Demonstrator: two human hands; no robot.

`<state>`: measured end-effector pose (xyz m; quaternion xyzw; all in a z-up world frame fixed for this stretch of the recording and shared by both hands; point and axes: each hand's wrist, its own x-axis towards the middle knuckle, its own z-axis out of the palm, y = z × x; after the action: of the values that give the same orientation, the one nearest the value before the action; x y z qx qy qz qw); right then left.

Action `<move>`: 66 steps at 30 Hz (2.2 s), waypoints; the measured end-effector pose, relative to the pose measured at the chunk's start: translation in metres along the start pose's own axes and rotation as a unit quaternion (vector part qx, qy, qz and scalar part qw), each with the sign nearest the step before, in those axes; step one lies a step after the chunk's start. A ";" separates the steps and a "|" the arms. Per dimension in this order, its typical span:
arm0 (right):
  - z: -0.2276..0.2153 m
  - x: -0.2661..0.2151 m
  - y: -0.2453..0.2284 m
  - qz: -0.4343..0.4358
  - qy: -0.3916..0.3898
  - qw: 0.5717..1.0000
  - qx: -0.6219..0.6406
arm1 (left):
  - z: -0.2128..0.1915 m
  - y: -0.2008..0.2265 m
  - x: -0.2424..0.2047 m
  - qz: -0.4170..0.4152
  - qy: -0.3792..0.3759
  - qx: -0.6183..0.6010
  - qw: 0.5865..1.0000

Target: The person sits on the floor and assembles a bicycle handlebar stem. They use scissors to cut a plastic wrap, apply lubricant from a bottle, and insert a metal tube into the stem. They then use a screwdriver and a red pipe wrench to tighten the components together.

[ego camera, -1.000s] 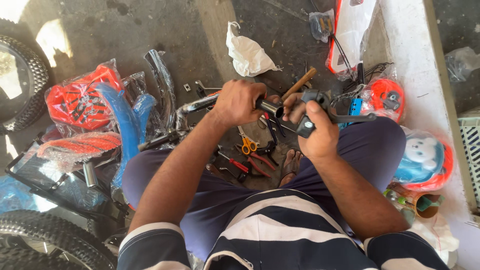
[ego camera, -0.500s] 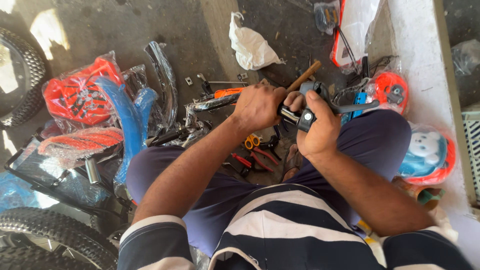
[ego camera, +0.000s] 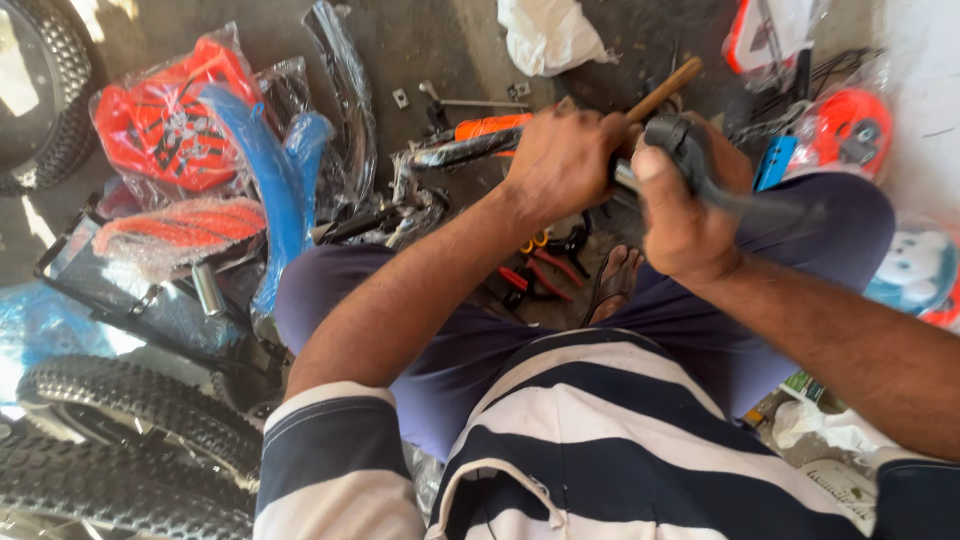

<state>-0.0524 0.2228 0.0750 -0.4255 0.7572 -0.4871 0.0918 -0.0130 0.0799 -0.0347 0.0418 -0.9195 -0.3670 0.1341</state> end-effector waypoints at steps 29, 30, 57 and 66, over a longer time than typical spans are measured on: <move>-0.006 0.000 0.028 0.142 0.049 0.964 0.219 | -0.021 0.012 -0.013 0.116 0.086 -0.032 0.989; -0.004 0.003 0.025 0.165 0.057 0.962 0.211 | -0.025 0.018 -0.022 0.122 0.097 -0.035 0.987; 0.116 -0.023 0.117 0.164 -0.117 0.967 0.156 | -0.109 0.015 -0.061 -0.130 0.294 -0.183 0.929; 0.180 -0.146 0.217 -0.054 -0.679 0.677 -0.278 | -0.115 0.014 -0.059 -0.076 0.302 -0.128 0.942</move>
<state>0.0178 0.2468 -0.2339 -0.6851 0.5627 0.1646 0.4323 0.0759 0.0238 0.0418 0.2031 -0.7752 -0.4610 0.3813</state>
